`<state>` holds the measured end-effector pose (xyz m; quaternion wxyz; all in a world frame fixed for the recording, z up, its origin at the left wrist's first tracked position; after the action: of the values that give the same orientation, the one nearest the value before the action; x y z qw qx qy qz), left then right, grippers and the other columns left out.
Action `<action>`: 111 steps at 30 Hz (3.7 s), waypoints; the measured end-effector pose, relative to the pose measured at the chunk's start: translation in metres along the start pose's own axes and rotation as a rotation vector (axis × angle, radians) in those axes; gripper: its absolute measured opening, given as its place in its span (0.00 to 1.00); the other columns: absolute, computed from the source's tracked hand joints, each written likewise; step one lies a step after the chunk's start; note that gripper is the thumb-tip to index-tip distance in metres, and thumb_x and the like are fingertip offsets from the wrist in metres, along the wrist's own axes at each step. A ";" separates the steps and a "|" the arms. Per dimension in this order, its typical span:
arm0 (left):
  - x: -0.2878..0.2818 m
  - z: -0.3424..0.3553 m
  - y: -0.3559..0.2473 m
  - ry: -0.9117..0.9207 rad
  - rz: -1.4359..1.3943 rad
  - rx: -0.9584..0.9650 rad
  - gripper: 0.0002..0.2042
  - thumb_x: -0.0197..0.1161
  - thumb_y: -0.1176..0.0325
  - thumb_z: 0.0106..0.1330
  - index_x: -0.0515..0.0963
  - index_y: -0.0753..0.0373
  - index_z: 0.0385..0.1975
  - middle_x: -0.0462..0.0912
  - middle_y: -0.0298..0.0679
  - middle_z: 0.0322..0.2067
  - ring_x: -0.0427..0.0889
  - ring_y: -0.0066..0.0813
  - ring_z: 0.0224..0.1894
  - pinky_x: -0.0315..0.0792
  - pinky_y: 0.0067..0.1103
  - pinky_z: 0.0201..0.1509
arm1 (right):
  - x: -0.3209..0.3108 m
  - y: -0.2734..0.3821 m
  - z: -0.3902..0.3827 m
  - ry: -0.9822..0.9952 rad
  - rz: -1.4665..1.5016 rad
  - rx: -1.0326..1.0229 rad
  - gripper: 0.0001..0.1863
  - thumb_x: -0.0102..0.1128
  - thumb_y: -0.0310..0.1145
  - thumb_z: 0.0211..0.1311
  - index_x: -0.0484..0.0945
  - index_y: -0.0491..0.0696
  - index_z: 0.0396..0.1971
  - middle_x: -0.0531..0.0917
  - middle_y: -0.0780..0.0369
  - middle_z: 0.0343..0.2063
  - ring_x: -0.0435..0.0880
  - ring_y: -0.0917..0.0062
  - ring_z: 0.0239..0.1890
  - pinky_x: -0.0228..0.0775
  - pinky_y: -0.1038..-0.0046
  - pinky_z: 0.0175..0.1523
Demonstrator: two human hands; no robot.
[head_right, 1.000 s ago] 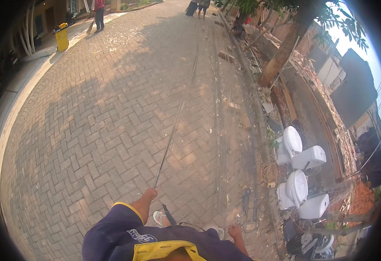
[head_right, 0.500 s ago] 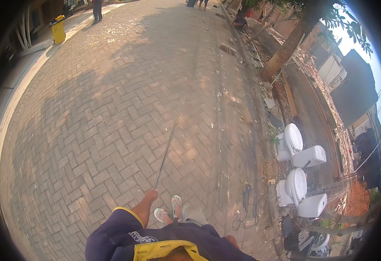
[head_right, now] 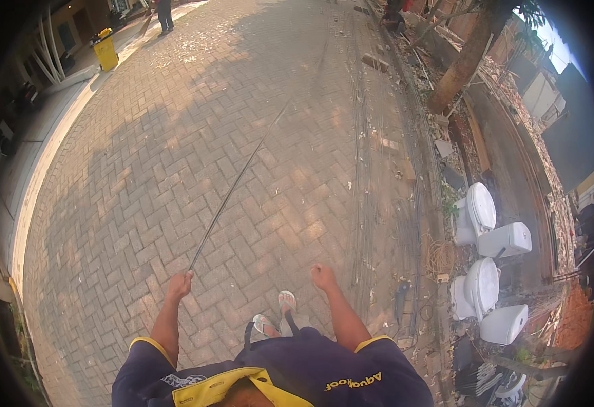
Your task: The person measures metal rods with a tape measure, then uses an angle grinder to cut them to length. They handle the rods and grinder repeatedly, cutting multiple pieces on a paved outdoor area.
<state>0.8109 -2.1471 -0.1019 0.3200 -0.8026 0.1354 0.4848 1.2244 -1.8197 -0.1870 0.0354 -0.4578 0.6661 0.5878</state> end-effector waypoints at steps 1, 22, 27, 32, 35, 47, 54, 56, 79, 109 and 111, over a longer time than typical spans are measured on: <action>0.026 -0.023 0.001 0.004 0.004 -0.059 0.28 0.43 0.49 0.70 0.78 0.73 0.33 0.79 0.65 0.36 0.77 0.65 0.44 0.70 0.46 0.48 | -0.007 0.010 -0.003 -0.069 0.105 -0.072 0.14 0.53 0.32 0.57 0.81 0.40 0.36 0.84 0.54 0.27 0.85 0.72 0.26 0.74 0.71 0.36; 0.259 -0.064 -0.025 0.229 -0.148 0.042 0.27 0.42 0.53 0.72 0.81 0.73 0.35 0.81 0.62 0.36 0.79 0.61 0.44 0.70 0.44 0.53 | -0.006 -0.238 -0.394 0.708 -0.707 -0.365 0.11 0.61 0.37 0.51 0.83 0.47 0.31 0.85 0.57 0.29 0.86 0.67 0.34 0.76 0.67 0.42; 0.247 -0.090 -0.119 0.241 -0.139 0.051 0.23 0.41 0.57 0.72 0.82 0.68 0.32 0.81 0.59 0.34 0.80 0.59 0.42 0.73 0.44 0.50 | -0.018 -0.211 -0.306 0.231 -0.178 0.493 0.13 0.56 0.38 0.54 0.82 0.44 0.31 0.85 0.53 0.29 0.86 0.60 0.32 0.76 0.64 0.40; 0.264 -0.129 -0.154 0.183 -0.187 0.021 0.24 0.42 0.55 0.72 0.81 0.70 0.33 0.81 0.60 0.35 0.80 0.60 0.41 0.72 0.45 0.48 | -0.037 -0.170 -0.241 -0.015 -0.062 0.246 0.15 0.56 0.36 0.55 0.82 0.42 0.36 0.85 0.50 0.28 0.86 0.61 0.34 0.76 0.65 0.43; 0.285 -0.134 -0.120 0.164 -0.196 -0.004 0.27 0.42 0.52 0.72 0.79 0.74 0.33 0.80 0.65 0.34 0.79 0.64 0.41 0.71 0.46 0.47 | -0.035 -0.190 -0.250 0.017 -0.031 0.307 0.14 0.57 0.35 0.54 0.82 0.42 0.36 0.84 0.50 0.28 0.85 0.59 0.34 0.76 0.64 0.43; 0.488 -0.108 -0.024 0.248 -0.429 -0.259 0.23 0.54 0.50 0.67 0.75 0.71 0.36 0.80 0.63 0.34 0.78 0.63 0.43 0.70 0.46 0.49 | 0.105 -0.178 -0.358 0.049 -0.170 0.322 0.15 0.58 0.31 0.52 0.76 0.40 0.39 0.77 0.50 0.40 0.79 0.56 0.40 0.72 0.59 0.45; 0.576 -0.074 0.015 0.399 -0.325 -0.239 0.18 0.59 0.57 0.63 0.76 0.71 0.38 0.80 0.64 0.37 0.79 0.62 0.44 0.72 0.42 0.51 | 0.158 -0.150 -0.348 0.215 -0.641 0.264 0.16 0.62 0.31 0.49 0.74 0.45 0.40 0.74 0.54 0.44 0.72 0.56 0.50 0.65 0.58 0.52; 0.603 -0.062 0.028 0.429 -0.337 -0.260 0.17 0.59 0.60 0.63 0.76 0.71 0.39 0.80 0.63 0.38 0.79 0.62 0.45 0.72 0.41 0.52 | 0.155 -0.149 -0.342 0.201 -0.671 0.239 0.17 0.62 0.32 0.49 0.73 0.45 0.40 0.74 0.54 0.44 0.73 0.56 0.49 0.66 0.56 0.49; 0.391 -0.183 0.157 0.742 -0.163 -0.121 0.21 0.61 0.63 0.61 0.75 0.73 0.49 0.85 0.49 0.34 0.86 0.33 0.31 0.77 0.25 0.40 | 0.219 -0.118 -0.372 0.008 -0.311 0.583 0.18 0.62 0.40 0.50 0.73 0.48 0.39 0.71 0.57 0.44 0.73 0.61 0.51 0.67 0.56 0.50; 0.359 -0.380 0.186 0.591 0.808 0.515 0.17 0.58 0.59 0.60 0.78 0.66 0.41 0.80 0.51 0.40 0.77 0.53 0.45 0.69 0.39 0.50 | 0.513 -0.564 -0.612 -0.482 -0.051 1.088 0.29 0.68 0.36 0.51 0.68 0.50 0.54 0.69 0.57 0.53 0.68 0.62 0.59 0.63 0.63 0.62; 0.356 -0.378 0.190 0.606 0.797 0.461 0.17 0.57 0.58 0.61 0.77 0.65 0.42 0.80 0.52 0.39 0.77 0.54 0.45 0.69 0.40 0.50 | 0.531 -0.582 -0.607 -0.426 -0.058 1.084 0.28 0.68 0.37 0.51 0.68 0.50 0.52 0.69 0.57 0.52 0.69 0.62 0.58 0.66 0.62 0.60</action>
<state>1.1479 -2.5018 -0.3590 0.2259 -0.7020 0.6176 0.2734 1.5944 -2.5521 -0.7480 0.4139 -0.2641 0.8373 0.2407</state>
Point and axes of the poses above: each hand's wrist, its own z-axis towards the middle knuckle, its own x-axis out of the palm, y = z × x, the point moved 5 cm from there along z, towards the middle knuckle
